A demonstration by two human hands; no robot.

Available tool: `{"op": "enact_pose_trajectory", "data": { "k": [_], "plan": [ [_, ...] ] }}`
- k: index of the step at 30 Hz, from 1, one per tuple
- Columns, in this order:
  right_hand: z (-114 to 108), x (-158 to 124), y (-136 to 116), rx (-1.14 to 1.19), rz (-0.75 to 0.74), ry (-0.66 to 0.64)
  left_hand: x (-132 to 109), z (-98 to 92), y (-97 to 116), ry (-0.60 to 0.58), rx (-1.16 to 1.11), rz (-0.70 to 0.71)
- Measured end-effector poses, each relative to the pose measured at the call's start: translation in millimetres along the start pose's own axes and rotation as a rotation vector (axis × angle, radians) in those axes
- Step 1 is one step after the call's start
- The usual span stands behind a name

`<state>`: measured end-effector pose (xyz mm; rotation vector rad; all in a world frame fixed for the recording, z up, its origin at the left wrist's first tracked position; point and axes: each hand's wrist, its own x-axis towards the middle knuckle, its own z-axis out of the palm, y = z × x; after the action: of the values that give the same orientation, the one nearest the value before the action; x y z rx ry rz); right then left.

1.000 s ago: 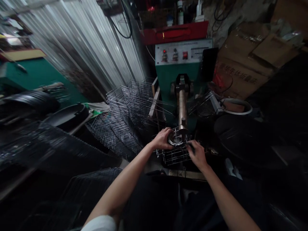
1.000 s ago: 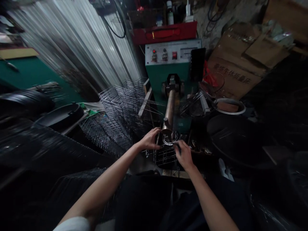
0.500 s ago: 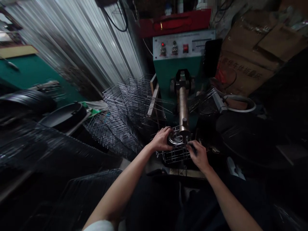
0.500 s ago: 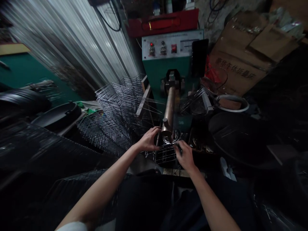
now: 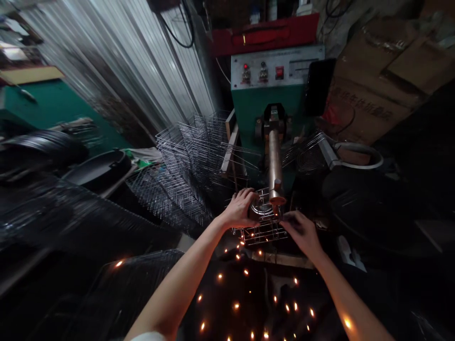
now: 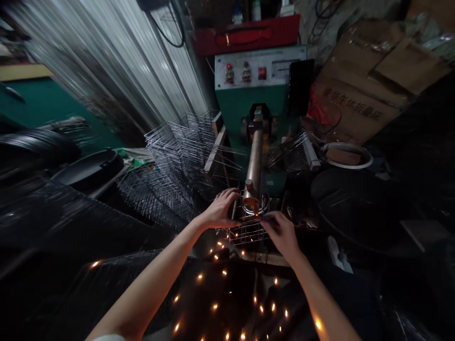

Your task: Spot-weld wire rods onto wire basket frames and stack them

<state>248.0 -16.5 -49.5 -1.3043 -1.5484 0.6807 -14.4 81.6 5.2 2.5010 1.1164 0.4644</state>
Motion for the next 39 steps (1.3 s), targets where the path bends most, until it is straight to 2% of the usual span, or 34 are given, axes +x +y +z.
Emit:
{"op": "enact_pose_trajectory", "data": {
  "k": [2,4,7,8,10,13,15,18,21,23,26,28,31,35,37,39],
  "plan": [
    [-37,-14,1,0.065,0.110,-0.028,-21,-1.7,-17,0.056,-0.108,-0.068],
    [-84,-36,6,-0.019,0.219,-0.005,-50,4.7,-40,0.123,-0.303,-0.157],
    [-148,-83,22,-0.183,0.437,0.053,-90,33.0,-69,0.117,-0.656,-0.340],
    [-161,-100,28,-0.225,0.544,0.061,-98,45.3,-74,0.101,-0.765,-0.388],
    [-173,-131,41,-0.300,0.703,0.068,-105,68.3,-78,0.086,-0.950,-0.423],
    [-165,-168,57,-0.386,0.794,0.080,-97,87.3,-73,0.141,-1.158,-0.398],
    [-156,-182,63,-0.395,0.825,0.105,-89,88.6,-70,0.185,-1.242,-0.402],
    [-151,-186,58,-0.363,0.863,0.146,-83,83.0,-70,0.250,-1.272,-0.402],
    [-149,-178,38,-0.250,0.880,0.212,-94,77.1,-66,0.320,-1.218,-0.370],
    [-142,-171,19,-0.109,0.869,0.263,-109,75.2,-55,0.343,-1.154,-0.329],
    [-123,-157,-11,0.119,0.826,0.298,-131,76.8,-25,0.299,-1.049,-0.233],
    [-109,-143,-26,0.259,0.802,0.280,-137,81.1,1,0.259,-0.970,-0.182],
    [-93,-116,-43,0.420,0.756,0.116,-126,90.7,36,0.263,-0.831,-0.188],
    [-81,-83,-66,0.572,0.565,-0.273,-99,101.2,64,0.333,-0.731,-0.309],
    [-76,-71,-79,0.486,0.418,-0.440,-90,103.4,73,0.345,-0.688,-0.322],
    [-70,-62,-88,0.237,0.243,-0.529,-86,105.0,78,0.327,-0.597,-0.282]
  ]
}}
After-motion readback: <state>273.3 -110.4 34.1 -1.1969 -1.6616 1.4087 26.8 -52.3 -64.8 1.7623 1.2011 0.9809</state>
